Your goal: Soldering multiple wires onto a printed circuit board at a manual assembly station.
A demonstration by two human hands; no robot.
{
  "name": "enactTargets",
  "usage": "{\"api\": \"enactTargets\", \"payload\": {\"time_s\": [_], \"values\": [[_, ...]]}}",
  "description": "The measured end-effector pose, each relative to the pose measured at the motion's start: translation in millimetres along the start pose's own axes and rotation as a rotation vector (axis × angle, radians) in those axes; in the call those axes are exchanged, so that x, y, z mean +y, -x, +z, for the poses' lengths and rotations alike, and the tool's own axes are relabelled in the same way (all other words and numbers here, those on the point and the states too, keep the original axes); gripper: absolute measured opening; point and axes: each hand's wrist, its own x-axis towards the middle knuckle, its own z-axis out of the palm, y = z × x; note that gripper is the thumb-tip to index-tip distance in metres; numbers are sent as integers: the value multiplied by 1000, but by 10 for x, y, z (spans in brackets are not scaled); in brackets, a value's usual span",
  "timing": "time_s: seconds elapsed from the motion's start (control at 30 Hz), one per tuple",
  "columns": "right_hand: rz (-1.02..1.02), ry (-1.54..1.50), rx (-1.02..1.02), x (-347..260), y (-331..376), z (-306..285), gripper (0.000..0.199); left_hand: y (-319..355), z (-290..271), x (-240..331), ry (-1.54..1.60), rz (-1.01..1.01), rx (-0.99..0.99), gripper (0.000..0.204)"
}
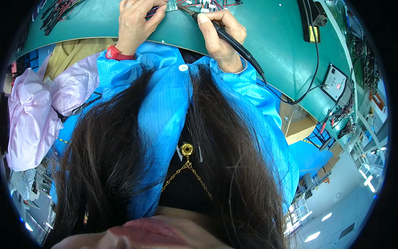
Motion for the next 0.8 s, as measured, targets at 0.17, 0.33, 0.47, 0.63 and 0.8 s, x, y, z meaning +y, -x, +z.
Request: {"api": "enactTargets", "payload": {"time_s": [0.17,0.33,0.47,0.63,0.8], "values": [[6,-4,2,-21,-4,0,10,-3,7,4,-6,-1,-3,10],[13,6,-24,-2,23,-5,10,33,51,-44,-1,33,19,11],[-20,40,-14,-8,28,-3,11,27,6,-8,-6,14,-40,12],[-27,44,-17,2,35,-16,13,22,-10,-2,2,6,-50,11],[-42,58,-13,-26,23,-33,12,17,-2,-18,-3,9,-54,10]]}}
